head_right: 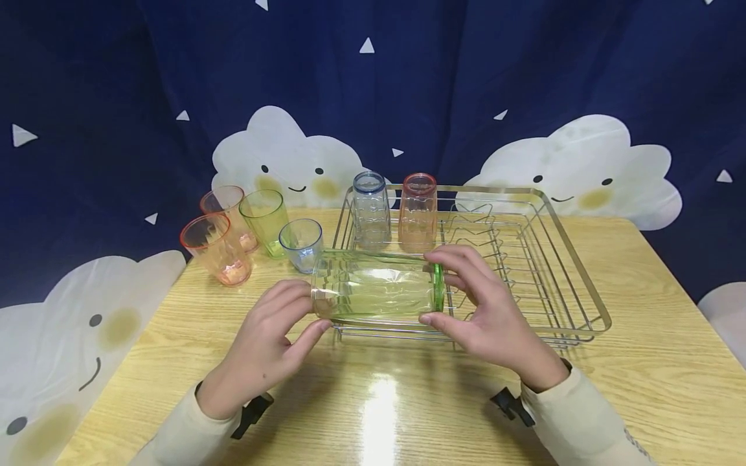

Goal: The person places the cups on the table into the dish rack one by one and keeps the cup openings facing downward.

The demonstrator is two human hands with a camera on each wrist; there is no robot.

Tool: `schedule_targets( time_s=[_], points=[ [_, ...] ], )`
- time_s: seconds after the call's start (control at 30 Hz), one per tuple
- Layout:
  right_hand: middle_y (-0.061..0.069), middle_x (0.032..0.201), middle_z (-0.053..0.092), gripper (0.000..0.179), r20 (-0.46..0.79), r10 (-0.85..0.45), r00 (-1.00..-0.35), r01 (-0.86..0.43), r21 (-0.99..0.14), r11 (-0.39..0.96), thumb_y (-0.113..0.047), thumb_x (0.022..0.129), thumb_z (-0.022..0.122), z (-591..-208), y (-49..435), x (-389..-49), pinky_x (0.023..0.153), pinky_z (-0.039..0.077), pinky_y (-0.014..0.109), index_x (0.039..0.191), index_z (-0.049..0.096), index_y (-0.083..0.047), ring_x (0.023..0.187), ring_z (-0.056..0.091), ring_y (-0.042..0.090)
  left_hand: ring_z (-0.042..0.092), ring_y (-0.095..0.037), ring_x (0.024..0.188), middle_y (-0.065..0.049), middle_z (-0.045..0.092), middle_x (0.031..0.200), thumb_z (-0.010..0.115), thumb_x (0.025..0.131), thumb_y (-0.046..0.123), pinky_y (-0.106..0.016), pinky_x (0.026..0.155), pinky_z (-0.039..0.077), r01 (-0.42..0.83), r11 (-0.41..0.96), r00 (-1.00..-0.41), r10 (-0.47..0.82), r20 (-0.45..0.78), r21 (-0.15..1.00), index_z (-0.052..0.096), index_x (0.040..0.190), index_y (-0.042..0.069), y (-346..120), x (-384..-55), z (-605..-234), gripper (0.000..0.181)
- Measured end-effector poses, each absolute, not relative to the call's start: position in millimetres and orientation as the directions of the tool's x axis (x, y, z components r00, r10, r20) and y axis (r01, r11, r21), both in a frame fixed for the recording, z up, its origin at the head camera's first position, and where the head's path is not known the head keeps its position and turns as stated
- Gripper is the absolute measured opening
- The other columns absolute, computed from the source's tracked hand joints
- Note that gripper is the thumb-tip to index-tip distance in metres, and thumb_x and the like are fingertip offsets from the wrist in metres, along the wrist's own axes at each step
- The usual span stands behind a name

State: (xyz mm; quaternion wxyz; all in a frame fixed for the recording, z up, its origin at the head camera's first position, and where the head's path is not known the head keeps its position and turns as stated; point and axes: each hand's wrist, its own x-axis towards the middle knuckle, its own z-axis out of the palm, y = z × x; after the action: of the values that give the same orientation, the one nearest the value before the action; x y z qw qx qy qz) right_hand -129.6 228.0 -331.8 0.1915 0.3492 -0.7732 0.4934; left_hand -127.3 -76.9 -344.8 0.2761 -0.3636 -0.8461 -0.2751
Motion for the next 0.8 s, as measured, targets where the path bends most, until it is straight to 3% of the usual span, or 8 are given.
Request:
schedule_targets(
  time_s=[0.17, 0.53, 0.8],
  points=[
    [0.012, 0.135, 0.052, 0.085, 0.655, -0.354, -0.667, -0.74, -0.638, 0.214, 0.029, 0.055, 0.076, -332, 228, -133, 0.102, 0.049, 0.017, 0.134, 0.049, 0.014, 0.125, 0.052, 0.015, 0.064, -0.019, 0.103, -0.002, 0.073, 0.097, 0.071, 0.087, 0.021, -0.034, 0.097, 0.05, 0.758, 0.581, -0.601, 0.448, 0.662, 0.296, 0.07, 0.092, 0.01, -78, -127, -345, 0.011],
    [0.004, 0.132, 0.053, 0.085, 0.629, -0.355, -0.692, -0.717, -0.542, 0.438, 0.021, 0.054, 0.083, -323, 234, -135, 0.102, 0.047, 0.013, 0.132, 0.055, 0.008, 0.125, 0.051, 0.008, 0.063, -0.019, 0.106, 0.0, 0.073, 0.101, 0.07, 0.088, 0.019, -0.036, 0.099, 0.048, 0.733, 0.584, -0.632, 0.395, 0.666, 0.349, 0.071, 0.1, 0.01, -84, -128, -348, 0.016],
    [0.013, 0.129, 0.055, 0.085, 0.611, -0.36, -0.705, -0.693, -0.485, 0.533, 0.015, 0.055, 0.087, -322, 232, -141, 0.101, 0.045, 0.008, 0.134, 0.056, 0.001, 0.124, 0.047, -0.003, 0.062, -0.018, 0.107, 0.001, 0.073, 0.102, 0.069, 0.088, 0.02, -0.037, 0.098, 0.048, 0.728, 0.59, -0.641, 0.405, 0.652, 0.349, 0.071, 0.098, 0.013, -84, -127, -348, 0.012]
  ],
)
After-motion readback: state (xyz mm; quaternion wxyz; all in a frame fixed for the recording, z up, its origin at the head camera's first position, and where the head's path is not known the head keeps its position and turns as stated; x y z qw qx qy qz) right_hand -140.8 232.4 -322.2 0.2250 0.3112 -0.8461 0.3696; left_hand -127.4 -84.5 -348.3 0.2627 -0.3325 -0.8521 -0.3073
